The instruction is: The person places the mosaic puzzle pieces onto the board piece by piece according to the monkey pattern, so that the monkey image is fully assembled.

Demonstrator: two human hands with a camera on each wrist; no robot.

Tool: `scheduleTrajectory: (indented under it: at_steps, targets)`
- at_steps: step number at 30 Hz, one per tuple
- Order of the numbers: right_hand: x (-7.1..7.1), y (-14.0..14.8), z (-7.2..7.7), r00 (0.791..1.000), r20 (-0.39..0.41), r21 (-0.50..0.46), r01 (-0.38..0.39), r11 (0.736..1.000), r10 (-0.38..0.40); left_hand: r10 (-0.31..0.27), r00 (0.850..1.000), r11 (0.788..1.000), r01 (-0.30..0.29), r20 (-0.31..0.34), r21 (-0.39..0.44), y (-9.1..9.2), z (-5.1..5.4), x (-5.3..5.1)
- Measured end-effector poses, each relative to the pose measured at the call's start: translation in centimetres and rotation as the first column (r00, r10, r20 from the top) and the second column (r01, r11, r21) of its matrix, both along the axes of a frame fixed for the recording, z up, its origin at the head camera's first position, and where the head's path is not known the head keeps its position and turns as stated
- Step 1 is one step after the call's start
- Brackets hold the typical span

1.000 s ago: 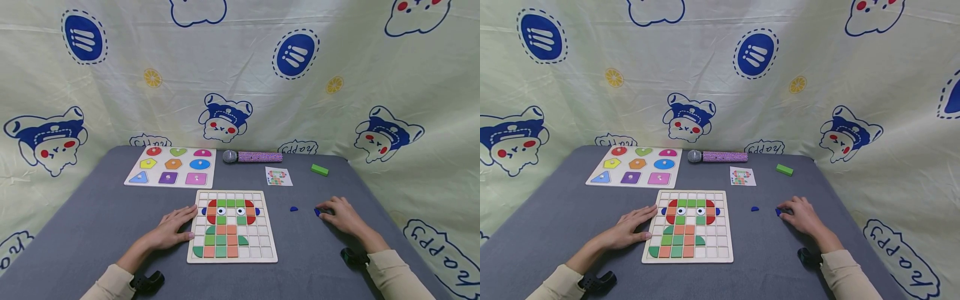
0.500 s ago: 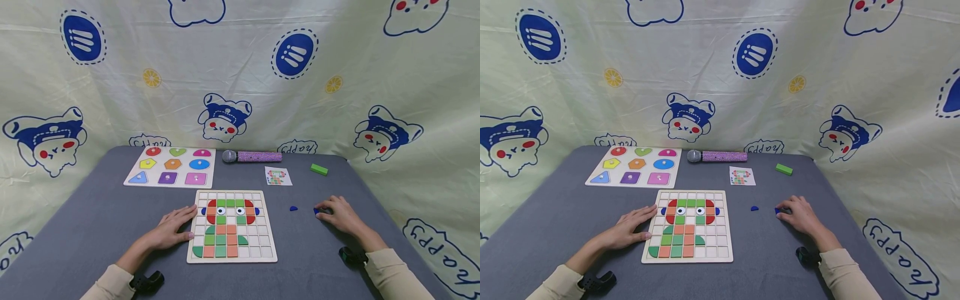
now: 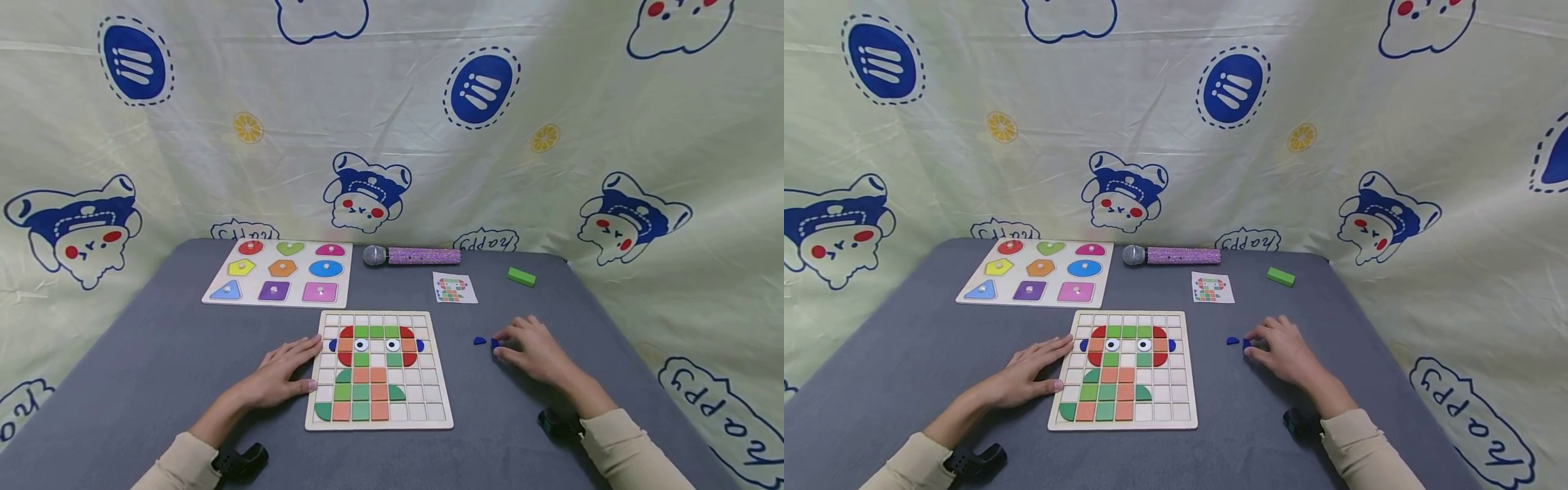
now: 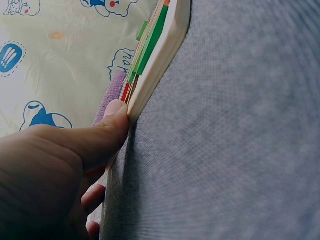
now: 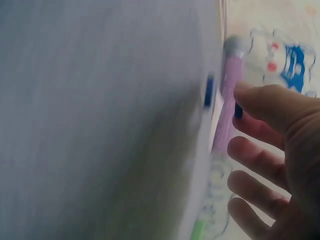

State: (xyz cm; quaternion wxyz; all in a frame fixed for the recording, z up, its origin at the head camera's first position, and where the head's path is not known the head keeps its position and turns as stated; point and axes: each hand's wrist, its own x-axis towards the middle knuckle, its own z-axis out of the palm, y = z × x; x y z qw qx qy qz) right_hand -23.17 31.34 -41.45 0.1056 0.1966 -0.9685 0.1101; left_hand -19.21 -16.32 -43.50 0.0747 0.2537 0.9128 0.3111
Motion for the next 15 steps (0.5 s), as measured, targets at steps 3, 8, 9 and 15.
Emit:
scheduleTrajectory:
  at_steps: [3, 8, 9, 15]
  targets:
    - [0.4, -1.9, 0.3, 0.999, -0.032, 0.009, -0.034, 0.999, 0.034, 0.0, 1.0, 1.0, 0.0, 0.002, 0.0, 0.0, 0.0, 0.0]
    - [1.4, -5.1, 0.7, 0.993, -0.066, -0.008, -0.095, 0.995, 0.094, 0.0, 1.0, 1.0, 0.0, 0.009, -0.001, 0.0, -0.1, 0.0]
    - [1.6, -5.8, 0.7, 0.992, -0.068, -0.011, -0.106, 0.994, 0.105, 0.0, 1.0, 1.0, 0.0, 0.01, 0.0, 0.0, -0.1, 0.0]
    - [2.7, -10.1, 1.0, 0.982, -0.064, -0.017, -0.179, 0.984, 0.178, 0.001, 1.0, 1.0, -0.001, 0.009, 0.002, -0.1, -0.1, -0.1]
